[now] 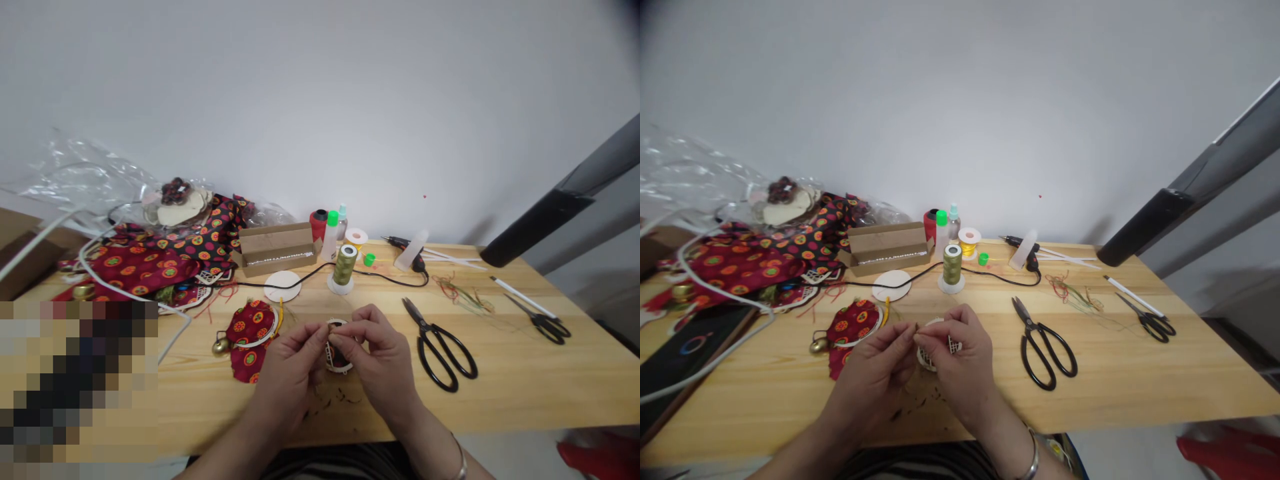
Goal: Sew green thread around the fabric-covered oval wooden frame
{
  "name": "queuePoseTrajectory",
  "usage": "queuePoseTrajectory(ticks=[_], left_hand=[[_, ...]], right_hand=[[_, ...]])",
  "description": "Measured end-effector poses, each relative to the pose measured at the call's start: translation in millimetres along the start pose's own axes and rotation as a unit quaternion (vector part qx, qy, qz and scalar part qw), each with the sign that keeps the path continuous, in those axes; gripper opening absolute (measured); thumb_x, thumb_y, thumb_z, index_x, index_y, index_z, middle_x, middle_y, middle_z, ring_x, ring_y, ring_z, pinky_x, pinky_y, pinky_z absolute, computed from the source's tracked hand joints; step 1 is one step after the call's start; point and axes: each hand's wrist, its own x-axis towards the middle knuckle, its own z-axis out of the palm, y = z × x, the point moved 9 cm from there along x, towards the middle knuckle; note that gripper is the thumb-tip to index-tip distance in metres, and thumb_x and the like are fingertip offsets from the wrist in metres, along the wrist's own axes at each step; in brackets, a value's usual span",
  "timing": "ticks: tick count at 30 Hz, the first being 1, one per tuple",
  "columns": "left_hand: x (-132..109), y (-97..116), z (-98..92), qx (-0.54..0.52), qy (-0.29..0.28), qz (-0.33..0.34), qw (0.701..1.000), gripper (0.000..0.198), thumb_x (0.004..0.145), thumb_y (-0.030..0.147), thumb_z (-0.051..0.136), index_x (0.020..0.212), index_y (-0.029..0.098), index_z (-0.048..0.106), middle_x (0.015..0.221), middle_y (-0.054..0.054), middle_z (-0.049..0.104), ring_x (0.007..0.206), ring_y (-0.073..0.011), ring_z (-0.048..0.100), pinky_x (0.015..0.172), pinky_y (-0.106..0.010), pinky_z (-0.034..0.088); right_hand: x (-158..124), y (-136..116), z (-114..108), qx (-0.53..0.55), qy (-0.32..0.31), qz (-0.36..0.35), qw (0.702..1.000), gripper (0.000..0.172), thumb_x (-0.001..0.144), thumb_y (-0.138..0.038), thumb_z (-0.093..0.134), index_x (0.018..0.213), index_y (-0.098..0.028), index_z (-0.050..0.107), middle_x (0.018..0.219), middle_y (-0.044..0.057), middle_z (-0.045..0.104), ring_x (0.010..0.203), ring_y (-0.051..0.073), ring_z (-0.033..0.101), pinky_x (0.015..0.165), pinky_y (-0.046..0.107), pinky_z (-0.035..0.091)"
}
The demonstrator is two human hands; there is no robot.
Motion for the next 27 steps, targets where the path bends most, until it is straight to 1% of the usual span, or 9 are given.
queuePoseTrajectory(ticks=[3, 6, 9, 11, 15, 19, 22, 24, 27], left_hand=[[-1, -1, -2.0, 0.006, 0.001, 0.000, 1.000, 0.024, 0.067, 0.036, 0.077, 0.068, 0.014, 0.068, 0.046, 0.009, 0.038, 0.043, -0.0034, 0.023, 0.039, -0.016, 0.017], [-1, 0, -4.2, 0.036, 0.001, 0.016, 0.999, 0.023, 0.070, 0.035, 0.075, 0.071, 0.013, 0.069, 0.046, 0.008, 0.039, 0.042, -0.0034, 0.024, 0.040, -0.016, 0.018], [-1, 1, -5.3, 0.048, -0.001, 0.029, 0.998, 0.022, 0.070, 0.034, 0.075, 0.071, 0.013, 0.069, 0.049, 0.006, 0.047, 0.042, -0.0030, 0.029, 0.040, -0.016, 0.019], [-1, 1, -5.6, 0.048, -0.002, 0.034, 0.998, 0.023, 0.068, 0.035, 0.076, 0.069, 0.013, 0.068, 0.052, 0.004, 0.052, 0.042, -0.0029, 0.031, 0.040, -0.016, 0.020], [-1, -1, -5.8, 0.063, -0.003, 0.028, 0.998, 0.024, 0.068, 0.037, 0.076, 0.068, 0.014, 0.068, 0.050, 0.005, 0.051, 0.042, -0.0036, 0.032, 0.040, -0.016, 0.021], [-2, -1, -5.6, 0.088, -0.011, 0.026, 0.996, 0.025, 0.069, 0.038, 0.074, 0.068, 0.014, 0.069, 0.051, 0.005, 0.050, 0.043, -0.0041, 0.032, 0.040, -0.016, 0.022], [-1, -2, -4.5, 0.111, -0.027, 0.020, 0.993, 0.027, 0.071, 0.039, 0.072, 0.063, 0.014, 0.067, 0.050, 0.005, 0.049, 0.043, -0.0041, 0.032, 0.040, -0.016, 0.022], [-1, -3, -4.7, 0.122, -0.032, 0.017, 0.992, 0.028, 0.073, 0.038, 0.071, 0.060, 0.014, 0.065, 0.050, 0.005, 0.049, 0.043, -0.0038, 0.031, 0.040, -0.016, 0.021], [-1, -6, -6.9, 0.124, -0.028, 0.009, 0.992, 0.028, 0.073, 0.037, 0.070, 0.059, 0.014, 0.063, 0.053, 0.003, 0.054, 0.043, -0.0038, 0.034, 0.041, -0.016, 0.022]], right_hand=[[0, -1, 1, 0.000, 0.000, -0.010, 1.000, 0.012, 0.068, -0.013, 0.072, 0.070, -0.024, 0.075, 0.067, -0.002, 0.047, 0.067, 0.012, 0.050, 0.061, 0.025, 0.045], [0, -1, 2, 0.002, 0.001, -0.010, 1.000, 0.012, 0.067, -0.012, 0.072, 0.070, -0.023, 0.074, 0.069, -0.002, 0.047, 0.065, 0.011, 0.049, 0.060, 0.024, 0.045], [1, 1, 2, 0.013, 0.001, 0.008, 1.000, 0.011, 0.066, -0.012, 0.072, 0.068, -0.022, 0.073, 0.071, -0.001, 0.048, 0.068, 0.012, 0.051, 0.060, 0.024, 0.045], [2, 5, 2, 0.025, -0.007, 0.034, 0.999, 0.008, 0.064, -0.013, 0.073, 0.067, -0.021, 0.072, 0.073, -0.001, 0.049, 0.068, 0.012, 0.051, 0.059, 0.024, 0.045], [2, 19, 7, 0.072, -0.042, 0.113, 0.990, 0.008, 0.063, -0.018, 0.074, 0.069, -0.019, 0.069, 0.080, -0.001, 0.050, 0.057, 0.008, 0.047, 0.052, 0.024, 0.045], [1, 28, 13, 0.121, -0.086, 0.178, 0.973, 0.020, 0.062, -0.020, 0.076, 0.082, -0.021, 0.071, 0.071, -0.004, 0.051, 0.057, 0.009, 0.049, 0.051, 0.022, 0.045], [2, 27, 17, 0.131, -0.123, 0.187, 0.966, 0.022, 0.063, -0.020, 0.076, 0.085, -0.021, 0.073, 0.068, -0.004, 0.055, 0.058, 0.009, 0.052, 0.054, 0.022, 0.045], [4, 24, 18, 0.128, -0.142, 0.177, 0.965, 0.019, 0.064, -0.021, 0.075, 0.083, -0.021, 0.075, 0.073, -0.002, 0.058, 0.062, 0.010, 0.056, 0.057, 0.023, 0.046], [5, 20, 18, 0.115, -0.161, 0.164, 0.967, 0.014, 0.066, -0.021, 0.074, 0.079, -0.022, 0.077, 0.077, 0.000, 0.059, 0.066, 0.011, 0.058, 0.058, 0.024, 0.046]])
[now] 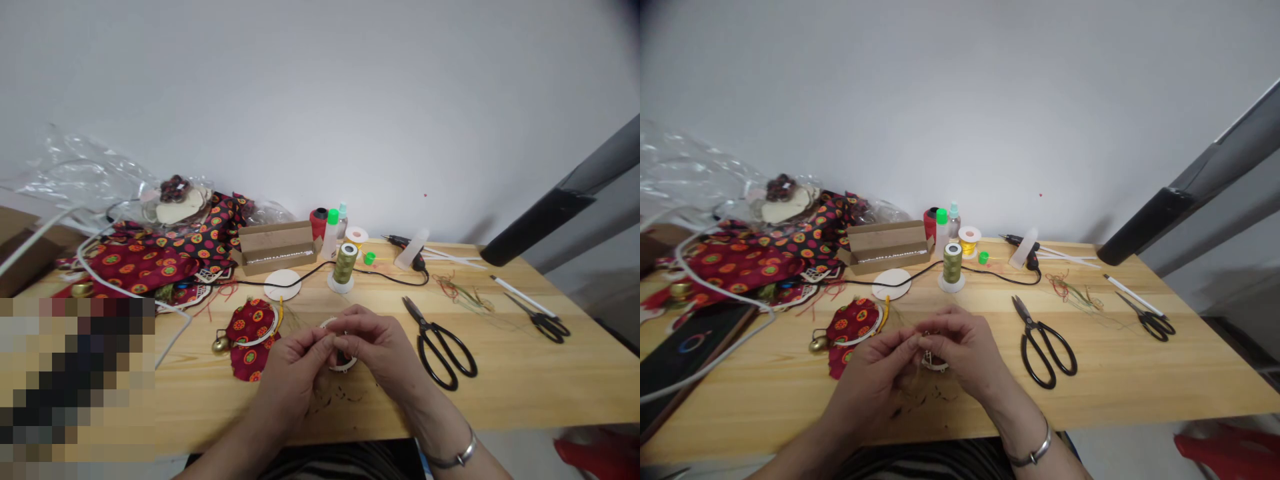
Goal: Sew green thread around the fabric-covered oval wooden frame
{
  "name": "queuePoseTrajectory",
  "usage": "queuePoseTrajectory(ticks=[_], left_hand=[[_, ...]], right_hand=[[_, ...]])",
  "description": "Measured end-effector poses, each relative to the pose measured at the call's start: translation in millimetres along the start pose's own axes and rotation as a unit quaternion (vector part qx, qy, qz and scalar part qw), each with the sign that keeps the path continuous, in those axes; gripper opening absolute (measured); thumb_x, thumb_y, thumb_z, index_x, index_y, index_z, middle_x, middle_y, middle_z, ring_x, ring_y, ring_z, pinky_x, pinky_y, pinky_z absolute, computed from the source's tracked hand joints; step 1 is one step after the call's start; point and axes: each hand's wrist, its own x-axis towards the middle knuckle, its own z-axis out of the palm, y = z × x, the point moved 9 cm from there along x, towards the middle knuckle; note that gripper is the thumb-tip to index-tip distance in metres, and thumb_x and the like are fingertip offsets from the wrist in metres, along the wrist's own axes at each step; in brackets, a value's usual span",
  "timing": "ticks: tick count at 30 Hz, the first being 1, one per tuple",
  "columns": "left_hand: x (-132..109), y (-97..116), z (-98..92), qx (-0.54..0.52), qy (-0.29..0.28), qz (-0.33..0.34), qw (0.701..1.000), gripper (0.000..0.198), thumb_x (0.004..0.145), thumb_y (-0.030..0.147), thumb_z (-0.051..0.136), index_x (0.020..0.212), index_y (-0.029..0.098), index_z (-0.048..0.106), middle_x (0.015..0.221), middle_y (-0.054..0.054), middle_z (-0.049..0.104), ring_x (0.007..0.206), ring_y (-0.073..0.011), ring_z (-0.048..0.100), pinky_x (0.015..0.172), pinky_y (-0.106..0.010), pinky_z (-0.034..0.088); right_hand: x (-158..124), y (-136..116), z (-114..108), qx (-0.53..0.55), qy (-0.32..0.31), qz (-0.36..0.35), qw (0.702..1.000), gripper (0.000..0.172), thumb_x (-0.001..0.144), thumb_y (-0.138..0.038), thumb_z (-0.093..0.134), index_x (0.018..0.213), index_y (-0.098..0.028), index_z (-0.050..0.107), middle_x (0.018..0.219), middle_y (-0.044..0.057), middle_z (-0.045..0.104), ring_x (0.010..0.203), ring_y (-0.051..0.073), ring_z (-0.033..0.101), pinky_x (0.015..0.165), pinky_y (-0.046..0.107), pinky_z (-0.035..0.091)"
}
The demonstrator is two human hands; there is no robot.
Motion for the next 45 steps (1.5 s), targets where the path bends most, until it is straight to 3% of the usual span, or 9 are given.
queuePoseTrajectory(ticks=[7, 15, 19, 24, 31, 36, 39, 45], left_hand=[[-1, 2, 3.9, -0.016, 0.001, -0.014, 1.000, 0.027, 0.070, 0.036, 0.073, 0.059, 0.013, 0.065, 0.052, 0.003, 0.054, 0.041, -0.0026, 0.032, 0.039, -0.015, 0.021], [-4, 4, 13.0, -0.069, -0.033, -0.033, 0.997, 0.030, 0.072, 0.040, 0.072, 0.062, 0.012, 0.068, 0.048, 0.006, 0.043, 0.041, -0.0023, 0.026, 0.038, -0.014, 0.019], [-3, 3, 8.1, -0.042, -0.010, -0.012, 0.999, 0.025, 0.067, 0.038, 0.076, 0.068, 0.013, 0.071, 0.057, 0.001, 0.056, 0.043, -0.0043, 0.038, 0.038, -0.015, 0.029], [-1, 5, 6.3, 0.023, -0.009, -0.004, 1.000, 0.023, 0.065, 0.036, 0.076, 0.071, 0.014, 0.074, 0.057, 0.000, 0.060, 0.045, -0.0085, 0.046, 0.042, -0.019, 0.041], [-3, 17, 8.9, 0.087, -0.019, 0.029, 0.996, 0.016, 0.071, 0.030, 0.071, 0.063, 0.016, 0.072, 0.056, 0.000, 0.059, 0.047, -0.0102, 0.047, 0.045, -0.020, 0.040], [-5, 26, 8.6, 0.130, -0.034, 0.073, 0.988, 0.019, 0.078, 0.026, 0.064, 0.063, 0.018, 0.072, 0.063, -0.001, 0.064, 0.066, -0.0158, 0.057, 0.067, -0.024, 0.045], [-5, 33, 1.4, 0.130, -0.011, 0.104, 0.986, 0.015, 0.079, 0.024, 0.064, 0.069, 0.020, 0.074, 0.073, -0.002, 0.064, 0.076, -0.0177, 0.059, 0.076, -0.027, 0.046], [-6, 54, -14.6, 0.097, 0.052, 0.187, 0.976, 0.008, 0.076, 0.026, 0.069, 0.073, 0.023, 0.076, 0.121, -0.005, 0.058, 0.116, -0.0228, 0.048, 0.095, -0.030, 0.039]], right_hand=[[0, -3, -6, -0.016, 0.031, -0.028, 0.999, 0.007, 0.063, -0.017, 0.074, 0.067, -0.022, 0.077, 0.074, 0.000, 0.058, 0.066, 0.012, 0.058, 0.059, 0.024, 0.048], [-1, -15, -13, -0.079, 0.081, -0.064, 0.992, 0.008, 0.066, -0.016, 0.070, 0.058, -0.018, 0.070, 0.070, 0.000, 0.058, 0.060, 0.011, 0.056, 0.056, 0.023, 0.048], [0, -20, -17, -0.089, 0.095, -0.068, 0.989, 0.009, 0.067, -0.016, 0.068, 0.058, -0.018, 0.068, 0.067, 0.000, 0.059, 0.061, 0.011, 0.056, 0.058, 0.023, 0.047], [2, -21, -16, -0.073, 0.094, -0.064, 0.991, 0.009, 0.067, -0.016, 0.068, 0.058, -0.018, 0.068, 0.065, 0.000, 0.058, 0.061, 0.012, 0.056, 0.056, 0.023, 0.047], [3, -20, -12, -0.080, 0.089, -0.064, 0.991, 0.008, 0.067, -0.018, 0.068, 0.058, -0.018, 0.068, 0.065, 0.000, 0.058, 0.059, 0.011, 0.054, 0.053, 0.022, 0.045], [2, -22, -10, -0.078, 0.095, -0.075, 0.990, 0.007, 0.066, -0.017, 0.068, 0.059, -0.018, 0.069, 0.065, 0.000, 0.060, 0.060, 0.011, 0.055, 0.056, 0.023, 0.046], [4, -16, -10, -0.056, 0.085, -0.050, 0.994, 0.004, 0.068, -0.021, 0.068, 0.067, -0.019, 0.071, 0.065, -0.001, 0.063, 0.058, 0.012, 0.056, 0.057, 0.024, 0.048], [4, -20, -21, -0.090, 0.108, -0.076, 0.987, 0.021, 0.082, -0.026, 0.058, 0.097, -0.021, 0.072, 0.082, 0.003, 0.072, 0.075, 0.014, 0.063, 0.074, 0.031, 0.051]])
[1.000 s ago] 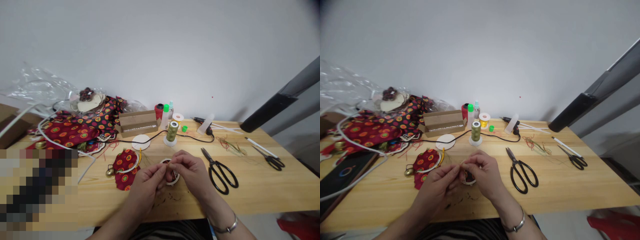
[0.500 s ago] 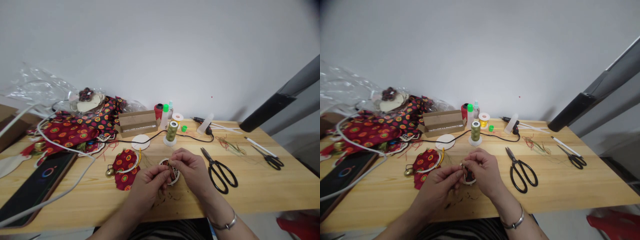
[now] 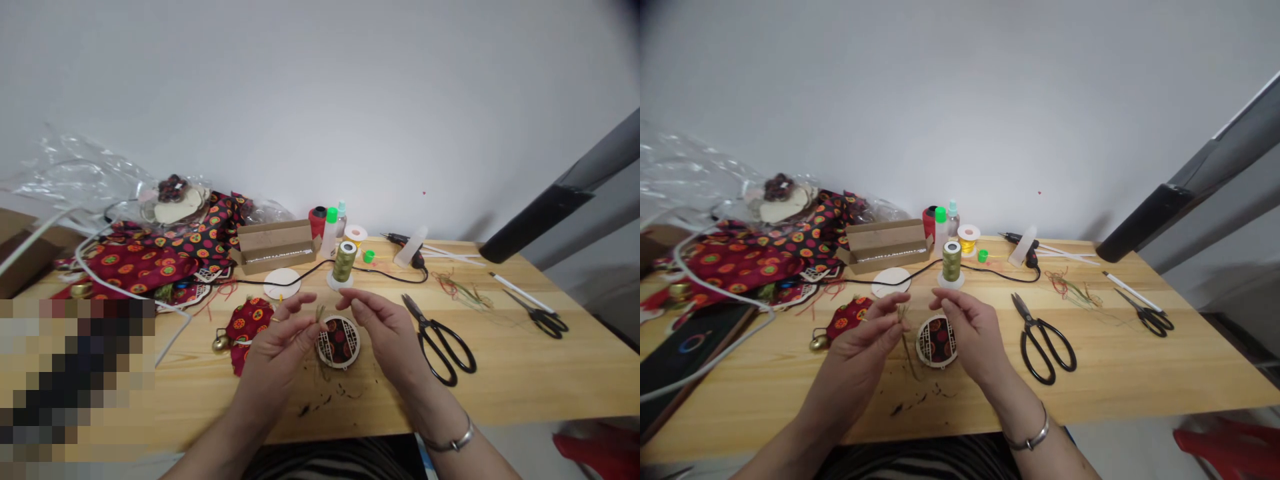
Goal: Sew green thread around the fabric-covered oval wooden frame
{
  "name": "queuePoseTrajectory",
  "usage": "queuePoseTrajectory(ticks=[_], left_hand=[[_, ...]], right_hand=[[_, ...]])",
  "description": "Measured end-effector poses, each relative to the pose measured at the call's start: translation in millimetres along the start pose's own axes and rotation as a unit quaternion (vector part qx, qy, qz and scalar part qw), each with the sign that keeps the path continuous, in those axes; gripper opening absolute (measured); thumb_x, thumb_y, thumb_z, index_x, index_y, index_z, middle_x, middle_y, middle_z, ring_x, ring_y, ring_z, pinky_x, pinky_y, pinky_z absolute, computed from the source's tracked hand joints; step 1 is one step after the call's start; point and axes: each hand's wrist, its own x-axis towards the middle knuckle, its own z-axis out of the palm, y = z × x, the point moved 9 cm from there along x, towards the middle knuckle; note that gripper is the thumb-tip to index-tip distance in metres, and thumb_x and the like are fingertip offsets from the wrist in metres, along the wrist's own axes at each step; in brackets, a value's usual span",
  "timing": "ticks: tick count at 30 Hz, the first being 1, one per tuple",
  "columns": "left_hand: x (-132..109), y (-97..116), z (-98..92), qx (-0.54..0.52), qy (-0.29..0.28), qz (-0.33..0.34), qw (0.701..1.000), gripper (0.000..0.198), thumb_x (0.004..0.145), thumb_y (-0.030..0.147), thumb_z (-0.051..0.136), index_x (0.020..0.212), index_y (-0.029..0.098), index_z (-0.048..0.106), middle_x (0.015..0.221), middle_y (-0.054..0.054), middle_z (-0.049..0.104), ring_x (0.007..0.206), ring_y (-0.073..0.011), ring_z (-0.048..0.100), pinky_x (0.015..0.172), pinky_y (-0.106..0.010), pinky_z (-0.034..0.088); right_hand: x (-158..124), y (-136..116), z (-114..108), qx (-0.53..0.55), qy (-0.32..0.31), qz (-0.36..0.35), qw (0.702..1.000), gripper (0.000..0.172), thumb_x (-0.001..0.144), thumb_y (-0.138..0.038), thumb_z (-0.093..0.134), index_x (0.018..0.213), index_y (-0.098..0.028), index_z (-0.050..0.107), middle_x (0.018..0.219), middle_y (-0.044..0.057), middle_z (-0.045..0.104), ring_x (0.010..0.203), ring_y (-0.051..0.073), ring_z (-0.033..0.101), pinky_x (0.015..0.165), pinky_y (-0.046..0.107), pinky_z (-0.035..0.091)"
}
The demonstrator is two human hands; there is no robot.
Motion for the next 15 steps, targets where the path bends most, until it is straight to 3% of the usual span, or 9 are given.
queuePoseTrajectory(ticks=[8, 15], left_hand=[[0, 8, -6.5, 0.016, 0.014, 0.033, 0.999, 0.009, 0.078, 0.026, 0.068, 0.075, 0.025, 0.076, 0.139, -0.002, 0.047, 0.123, -0.0240, 0.042, 0.105, -0.035, 0.027], [-2, 4, -9.7, -0.011, 0.019, 0.033, 0.999, 0.009, 0.078, 0.025, 0.068, 0.079, 0.026, 0.077, 0.141, 0.000, 0.044, 0.123, -0.0218, 0.041, 0.102, -0.029, 0.031]], right_hand=[[-11, -17, 40, -0.031, -0.168, -0.073, 0.983, 0.029, 0.089, -0.021, 0.051, 0.114, -0.027, 0.066, 0.110, 0.004, 0.067, 0.102, 0.018, 0.061, 0.090, 0.036, 0.047], [-17, -27, 59, -0.056, -0.241, -0.084, 0.965, 0.027, 0.089, -0.018, 0.050, 0.107, -0.027, 0.068, 0.089, 0.002, 0.064, 0.092, 0.018, 0.056, 0.086, 0.033, 0.045]])
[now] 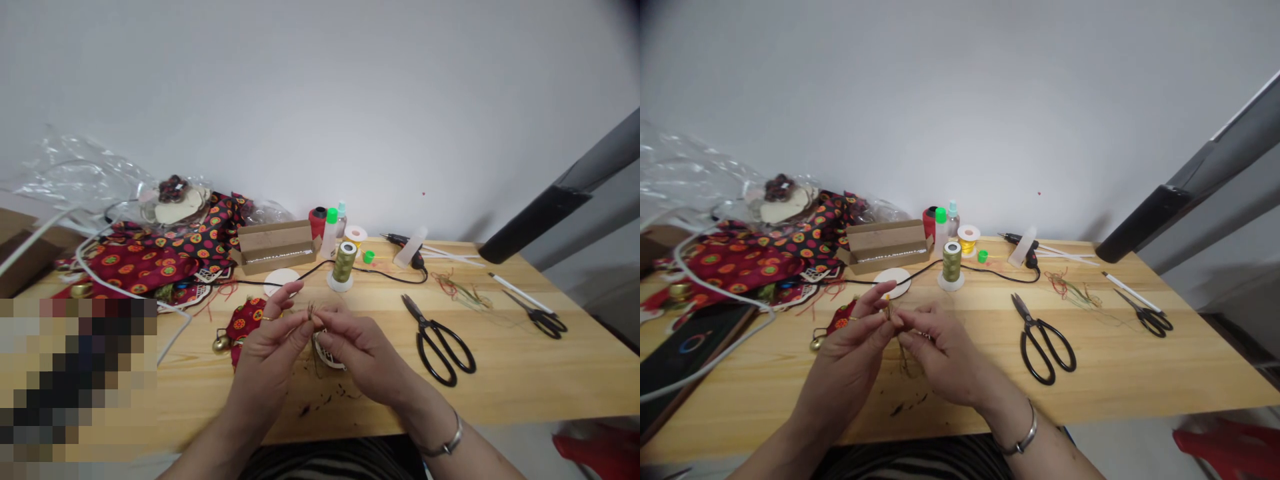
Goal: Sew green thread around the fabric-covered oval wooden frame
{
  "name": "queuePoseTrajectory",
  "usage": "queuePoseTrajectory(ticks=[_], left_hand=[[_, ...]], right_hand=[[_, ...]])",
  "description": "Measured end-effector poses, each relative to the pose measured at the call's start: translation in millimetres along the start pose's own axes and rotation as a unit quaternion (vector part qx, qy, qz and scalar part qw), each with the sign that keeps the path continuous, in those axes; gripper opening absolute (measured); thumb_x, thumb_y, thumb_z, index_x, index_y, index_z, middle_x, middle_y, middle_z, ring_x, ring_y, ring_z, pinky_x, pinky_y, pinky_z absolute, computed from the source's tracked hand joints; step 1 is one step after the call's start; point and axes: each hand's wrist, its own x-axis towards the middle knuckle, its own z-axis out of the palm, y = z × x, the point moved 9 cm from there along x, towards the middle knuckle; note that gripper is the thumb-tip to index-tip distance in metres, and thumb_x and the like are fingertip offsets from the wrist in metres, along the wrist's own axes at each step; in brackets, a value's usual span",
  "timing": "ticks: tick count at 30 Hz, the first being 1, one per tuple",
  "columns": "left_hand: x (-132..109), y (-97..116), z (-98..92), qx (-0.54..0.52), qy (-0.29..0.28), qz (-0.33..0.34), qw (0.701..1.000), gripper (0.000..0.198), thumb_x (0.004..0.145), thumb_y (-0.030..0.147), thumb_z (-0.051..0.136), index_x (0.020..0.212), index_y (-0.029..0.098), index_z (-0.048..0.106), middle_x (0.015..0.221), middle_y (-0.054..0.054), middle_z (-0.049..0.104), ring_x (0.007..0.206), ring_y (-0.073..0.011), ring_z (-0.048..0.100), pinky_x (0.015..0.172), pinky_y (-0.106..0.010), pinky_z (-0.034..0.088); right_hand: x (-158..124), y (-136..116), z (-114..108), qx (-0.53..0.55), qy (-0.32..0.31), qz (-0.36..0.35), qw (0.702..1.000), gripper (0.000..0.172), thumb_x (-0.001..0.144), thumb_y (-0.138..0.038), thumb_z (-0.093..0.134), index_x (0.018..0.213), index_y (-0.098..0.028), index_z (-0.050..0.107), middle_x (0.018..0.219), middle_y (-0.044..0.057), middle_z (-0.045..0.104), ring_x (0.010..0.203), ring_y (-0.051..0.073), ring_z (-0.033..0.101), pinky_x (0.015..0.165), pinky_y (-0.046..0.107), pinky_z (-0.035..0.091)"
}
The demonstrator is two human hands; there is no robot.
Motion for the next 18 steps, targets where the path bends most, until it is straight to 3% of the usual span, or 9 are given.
queuePoseTrajectory(ticks=[3, 7, 10, 14, 18], left_hand=[[1, 1, 1.0, -0.024, 0.001, -0.009, 1.000, 0.009, 0.079, 0.025, 0.068, 0.076, 0.025, 0.077, 0.139, 0.001, 0.045, 0.117, -0.0201, 0.044, 0.096, -0.027, 0.036], [4, 3, -0.1, -0.105, 0.018, -0.031, 0.994, 0.008, 0.075, 0.025, 0.072, 0.069, 0.021, 0.075, 0.128, -0.001, 0.055, 0.104, -0.0171, 0.051, 0.084, -0.024, 0.043], [4, 0, -3.9, -0.159, 0.027, -0.060, 0.985, 0.008, 0.070, 0.027, 0.076, 0.069, 0.020, 0.076, 0.110, -0.004, 0.066, 0.084, -0.0132, 0.055, 0.070, -0.021, 0.046], [-2, -2, -12.0, -0.192, 0.028, -0.087, 0.977, 0.011, 0.068, 0.029, 0.078, 0.074, 0.020, 0.077, 0.077, -0.002, 0.070, 0.057, -0.0067, 0.047, 0.055, -0.018, 0.042], [-9, 13, -11.6, -0.175, -0.031, -0.044, 0.983, 0.006, 0.073, 0.026, 0.075, 0.068, 0.023, 0.074, 0.071, 0.000, 0.069, 0.064, -0.0103, 0.054, 0.058, -0.020, 0.043]], right_hand=[[0, 2, 3, -0.005, -0.014, 0.012, 1.000, 0.022, 0.086, -0.016, 0.054, 0.094, -0.025, 0.072, 0.083, 0.001, 0.061, 0.087, 0.017, 0.055, 0.082, 0.032, 0.045], [1, 8, 2, -0.013, -0.014, 0.019, 1.000, 0.022, 0.085, -0.016, 0.054, 0.092, -0.024, 0.073, 0.072, -0.001, 0.055, 0.076, 0.015, 0.052, 0.075, 0.029, 0.043], [5, 13, -5, -0.031, -0.001, 0.018, 0.999, 0.019, 0.086, -0.019, 0.054, 0.083, -0.020, 0.073, 0.066, -0.002, 0.050, 0.072, 0.014, 0.049, 0.072, 0.028, 0.042], [12, 14, -17, -0.067, 0.009, -0.009, 0.998, 0.018, 0.086, -0.018, 0.056, 0.078, -0.019, 0.071, 0.066, -0.001, 0.050, 0.076, 0.015, 0.049, 0.075, 0.029, 0.041], [19, 12, -29, -0.103, 0.018, -0.031, 0.994, 0.016, 0.086, -0.015, 0.056, 0.079, -0.019, 0.070, 0.071, 0.001, 0.052, 0.080, 0.016, 0.049, 0.078, 0.030, 0.041]])
